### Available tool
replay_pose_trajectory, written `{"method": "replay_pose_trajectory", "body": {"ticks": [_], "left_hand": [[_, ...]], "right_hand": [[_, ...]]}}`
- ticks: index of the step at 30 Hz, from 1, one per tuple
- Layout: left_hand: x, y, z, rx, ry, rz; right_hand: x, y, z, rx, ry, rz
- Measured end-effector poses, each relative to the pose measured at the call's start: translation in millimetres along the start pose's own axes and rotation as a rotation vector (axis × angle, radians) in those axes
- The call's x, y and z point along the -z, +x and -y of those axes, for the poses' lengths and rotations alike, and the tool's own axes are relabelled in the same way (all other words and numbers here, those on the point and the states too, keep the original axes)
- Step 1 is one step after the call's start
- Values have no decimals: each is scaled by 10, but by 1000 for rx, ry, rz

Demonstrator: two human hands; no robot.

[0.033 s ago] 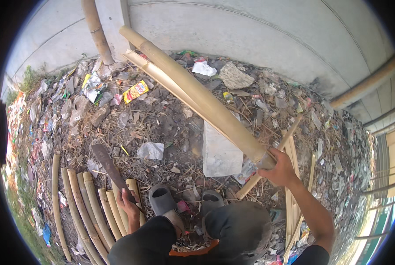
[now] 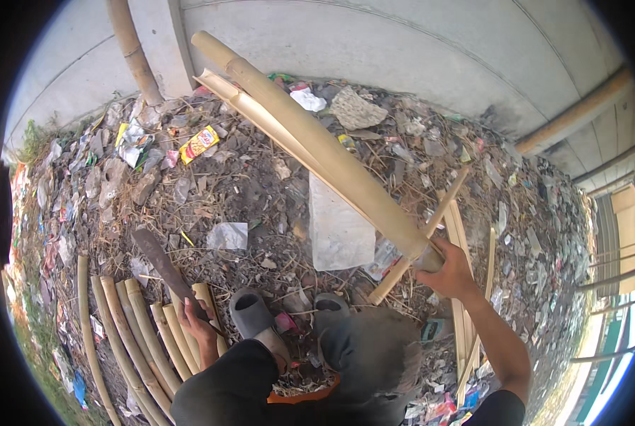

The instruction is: The person sits on the ground and uses a machete to cut bamboo poles into smaller sections. They repeatedly position the bamboo, strike it with the machete, and then use a wooden stick to split the cut pieces into thin strips.

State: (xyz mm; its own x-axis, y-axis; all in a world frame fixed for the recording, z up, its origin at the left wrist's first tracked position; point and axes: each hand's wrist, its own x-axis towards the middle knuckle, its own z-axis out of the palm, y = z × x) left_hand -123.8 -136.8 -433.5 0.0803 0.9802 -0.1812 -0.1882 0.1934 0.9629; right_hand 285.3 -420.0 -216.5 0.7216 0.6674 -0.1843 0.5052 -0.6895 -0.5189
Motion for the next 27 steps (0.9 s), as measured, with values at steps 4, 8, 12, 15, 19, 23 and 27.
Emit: {"method": "replay_pose_trajectory", "body": {"ticks": [4, 8, 12, 15, 19, 23, 27], "left_hand": [[-173, -318, -390, -31, -50, -129], [-89, -545, -574, -75, -82, -237], [361, -469, -533, -196, 57, -365], [538, -478, -590, -242, 77, -428], [613, -529, -647, -297, 93, -547], [603, -562, -643, -313, 140, -618], [616, -592, -857, -418, 123, -609]], "right_hand": [[46, -1752, -1070, -178, -98, -292], [-195, -3180, -1886, -510, -79, -494], [-210, -4130, -2515, -588, -112, -644], [-122, -4775, -3262, -608, -119, -607], [-65, -5188, -4048, -901, -570, -655], [-113, -4702, -4710, -901, -336, -911], [-692, -3307, -3703, -318, -215, -777]]}}
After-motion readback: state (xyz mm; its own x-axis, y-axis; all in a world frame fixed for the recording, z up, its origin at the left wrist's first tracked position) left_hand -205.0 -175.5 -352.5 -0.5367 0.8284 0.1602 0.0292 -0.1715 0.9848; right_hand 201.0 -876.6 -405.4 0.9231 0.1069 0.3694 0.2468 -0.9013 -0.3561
